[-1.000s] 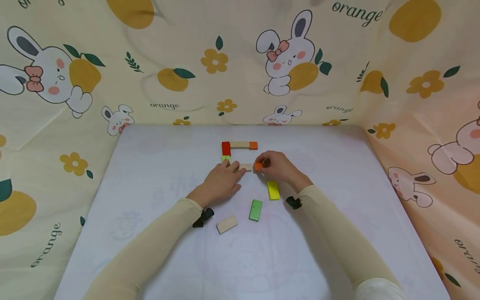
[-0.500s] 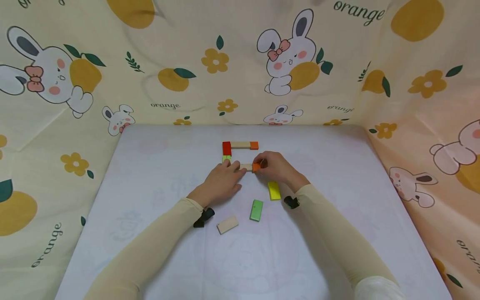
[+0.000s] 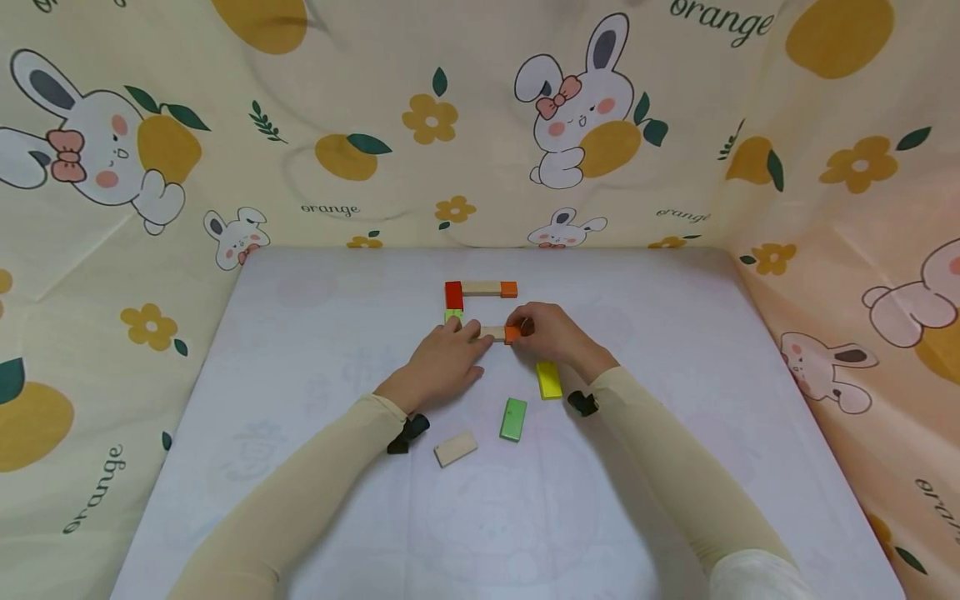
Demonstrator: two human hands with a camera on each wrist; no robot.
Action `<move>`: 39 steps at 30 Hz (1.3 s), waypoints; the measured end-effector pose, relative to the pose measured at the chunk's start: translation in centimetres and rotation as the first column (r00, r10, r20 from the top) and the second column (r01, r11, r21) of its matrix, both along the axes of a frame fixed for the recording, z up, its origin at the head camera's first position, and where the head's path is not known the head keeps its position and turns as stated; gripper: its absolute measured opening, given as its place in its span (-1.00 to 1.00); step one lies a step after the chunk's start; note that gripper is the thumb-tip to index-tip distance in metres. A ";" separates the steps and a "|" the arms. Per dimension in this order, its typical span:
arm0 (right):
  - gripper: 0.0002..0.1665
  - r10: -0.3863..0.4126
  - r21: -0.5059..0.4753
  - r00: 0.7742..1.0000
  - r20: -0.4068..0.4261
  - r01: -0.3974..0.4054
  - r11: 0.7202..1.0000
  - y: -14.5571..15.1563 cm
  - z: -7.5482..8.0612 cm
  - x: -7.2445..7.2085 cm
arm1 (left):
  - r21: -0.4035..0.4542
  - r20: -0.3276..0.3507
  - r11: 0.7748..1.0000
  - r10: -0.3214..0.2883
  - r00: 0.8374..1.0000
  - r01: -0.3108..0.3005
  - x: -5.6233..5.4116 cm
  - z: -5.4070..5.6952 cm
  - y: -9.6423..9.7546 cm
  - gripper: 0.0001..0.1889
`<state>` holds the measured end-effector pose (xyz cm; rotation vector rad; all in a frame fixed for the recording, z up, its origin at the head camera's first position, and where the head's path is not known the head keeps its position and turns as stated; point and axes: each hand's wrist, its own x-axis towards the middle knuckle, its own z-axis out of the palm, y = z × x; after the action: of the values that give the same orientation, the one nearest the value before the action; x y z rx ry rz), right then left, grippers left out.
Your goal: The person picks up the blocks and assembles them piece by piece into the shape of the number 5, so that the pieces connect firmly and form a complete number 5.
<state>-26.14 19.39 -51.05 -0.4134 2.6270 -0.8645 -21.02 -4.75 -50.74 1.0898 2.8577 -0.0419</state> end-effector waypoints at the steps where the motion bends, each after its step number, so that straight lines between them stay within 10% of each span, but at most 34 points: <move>1: -0.64 -0.001 -0.002 1.000 -0.001 0.001 1.000 0.0 0.0 0.0 | 0.002 0.001 1.000 0.000 1.000 0.000 0.0 0.0 0.0 -0.40; 39: -0.60 -0.017 -0.132 0.990 -0.143 -0.002 0.991 4.9 2.8 3.7 | 0.002 0.024 1.000 0.014 1.000 -0.014 -0.2 -0.4 0.0 -0.38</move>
<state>-22.46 24.33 -48.28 -0.5188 2.7114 -1.0508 -21.24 -4.73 -51.12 1.0627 2.8449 -0.0249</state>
